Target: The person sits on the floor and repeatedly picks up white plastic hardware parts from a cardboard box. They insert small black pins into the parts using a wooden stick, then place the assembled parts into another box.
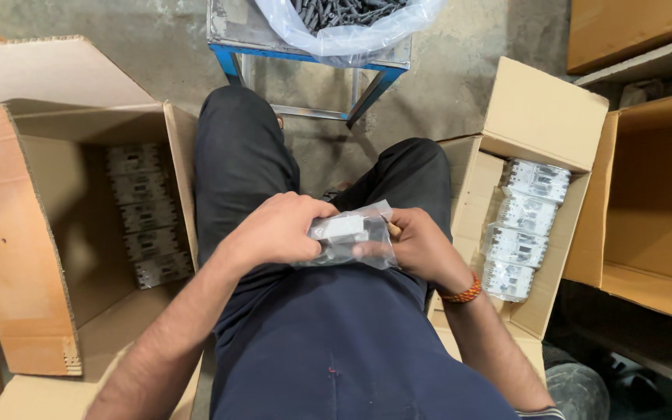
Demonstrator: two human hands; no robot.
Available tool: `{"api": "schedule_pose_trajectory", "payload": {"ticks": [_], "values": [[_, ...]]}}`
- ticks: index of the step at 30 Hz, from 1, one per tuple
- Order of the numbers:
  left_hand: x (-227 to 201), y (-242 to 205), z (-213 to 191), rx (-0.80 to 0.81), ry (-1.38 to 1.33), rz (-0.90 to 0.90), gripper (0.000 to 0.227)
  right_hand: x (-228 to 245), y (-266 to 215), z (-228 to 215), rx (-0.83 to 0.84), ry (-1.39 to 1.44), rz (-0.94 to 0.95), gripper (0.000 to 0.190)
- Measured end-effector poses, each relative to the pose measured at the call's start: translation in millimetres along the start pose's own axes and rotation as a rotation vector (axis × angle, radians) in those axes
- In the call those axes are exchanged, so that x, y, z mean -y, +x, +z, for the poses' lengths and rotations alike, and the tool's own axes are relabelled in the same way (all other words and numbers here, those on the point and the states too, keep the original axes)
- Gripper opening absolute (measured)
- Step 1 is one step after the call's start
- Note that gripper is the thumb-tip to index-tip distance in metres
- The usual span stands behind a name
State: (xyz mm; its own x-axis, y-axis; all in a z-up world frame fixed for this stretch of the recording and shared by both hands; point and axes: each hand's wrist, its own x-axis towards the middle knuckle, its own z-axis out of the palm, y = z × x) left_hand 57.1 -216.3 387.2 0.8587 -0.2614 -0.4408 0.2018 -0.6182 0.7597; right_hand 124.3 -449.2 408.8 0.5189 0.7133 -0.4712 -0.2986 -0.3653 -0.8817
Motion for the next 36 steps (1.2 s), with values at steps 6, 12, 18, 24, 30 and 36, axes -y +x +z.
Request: {"api": "schedule_pose_trajectory", "payload": {"ticks": [6,12,18,24,30,36], "values": [[36.9,-3.3,7.3,-0.337,-0.605,0.174,0.055,-51.3,3.1,-30.1,-0.197,0.226,0.115,0.022],[55.0,-3.9,40.8,-0.352,-1.335,-0.126,0.039,-70.4,4.6,-46.0,-0.266,0.406,-0.012,0.038],[57.0,6.5,54.7,-0.737,-1.465,0.09,0.031,-48.5,1.2,-34.9,-0.407,0.249,0.117,0.014],[64.8,-8.8,23.9,-0.821,-1.688,0.074,0.03,-40.3,-10.4,-53.8,-0.384,0.396,-0.078,0.023],[62.9,-19.1,5.4,-0.683,-2.037,-0.038,0.045,-16.8,-9.8,-47.9,-0.113,0.093,-0.028,0.032],[75.2,-17.4,9.7,-0.539,-1.771,0.26,0.047,28.4,15.2,-34.4,0.207,-0.172,-0.213,0.031]]}}
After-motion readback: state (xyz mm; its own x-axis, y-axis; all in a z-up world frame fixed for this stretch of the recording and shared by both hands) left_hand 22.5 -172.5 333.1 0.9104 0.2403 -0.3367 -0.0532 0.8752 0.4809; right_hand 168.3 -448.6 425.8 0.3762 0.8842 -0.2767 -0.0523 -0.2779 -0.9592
